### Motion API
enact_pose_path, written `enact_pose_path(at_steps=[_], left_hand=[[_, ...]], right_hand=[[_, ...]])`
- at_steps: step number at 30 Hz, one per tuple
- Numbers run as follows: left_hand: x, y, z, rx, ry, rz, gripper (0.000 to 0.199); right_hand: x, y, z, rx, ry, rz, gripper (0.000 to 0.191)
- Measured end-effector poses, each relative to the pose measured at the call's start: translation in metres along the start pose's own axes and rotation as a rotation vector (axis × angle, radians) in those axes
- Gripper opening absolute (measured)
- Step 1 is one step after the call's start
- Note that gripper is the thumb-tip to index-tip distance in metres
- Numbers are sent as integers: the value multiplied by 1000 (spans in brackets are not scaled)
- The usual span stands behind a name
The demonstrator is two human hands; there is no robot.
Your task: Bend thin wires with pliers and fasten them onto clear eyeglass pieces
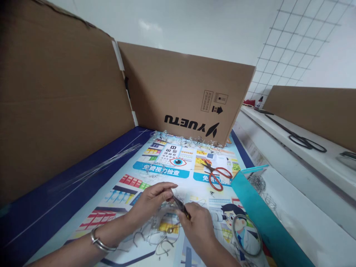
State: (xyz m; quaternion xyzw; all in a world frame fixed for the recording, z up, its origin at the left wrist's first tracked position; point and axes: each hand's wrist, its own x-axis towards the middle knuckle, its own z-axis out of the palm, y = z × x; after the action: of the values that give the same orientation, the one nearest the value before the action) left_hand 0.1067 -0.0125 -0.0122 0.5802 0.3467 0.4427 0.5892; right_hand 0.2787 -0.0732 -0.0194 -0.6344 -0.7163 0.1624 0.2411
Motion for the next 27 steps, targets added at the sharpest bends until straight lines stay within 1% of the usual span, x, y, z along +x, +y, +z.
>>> enact_pose_path(at_steps=[3, 7, 11, 13, 14, 17, 19, 22, 24, 27], left_hand=[[1, 2, -1, -4, -2, -17, 21], [2, 4, -2, 15, -4, -3, 20], [3, 6, -4, 13, 26, -5, 19], [2, 6, -4, 11, 36, 10, 18], [2, 6, -4, 12, 37, 26, 17], [1, 5, -5, 23, 48, 81, 15], [1, 4, -5, 23, 58, 101, 14], [2, 4, -3, -5, 64, 105, 12], [1, 3, -1, -36, 62, 104, 12], [0, 3, 2, -71, 55, 99, 12]], right_hand=[[0, -2, -1, 10, -27, 20, 31], [0, -4, -2, 48, -46, 56, 34], [-1, -4, -2, 99, -63, 65, 36], [-2, -5, -3, 231, -108, 109, 37], [-3, -7, -4, 351, -168, 157, 37], [-6, -12, -5, 808, -419, 321, 39], [-9, -16, -5, 1037, -522, 384, 40], [-13, -22, -2, 1194, -575, 382, 41], [-14, -23, 1, 1239, -588, 363, 41], [-15, -24, 6, 1271, -570, 372, 41]])
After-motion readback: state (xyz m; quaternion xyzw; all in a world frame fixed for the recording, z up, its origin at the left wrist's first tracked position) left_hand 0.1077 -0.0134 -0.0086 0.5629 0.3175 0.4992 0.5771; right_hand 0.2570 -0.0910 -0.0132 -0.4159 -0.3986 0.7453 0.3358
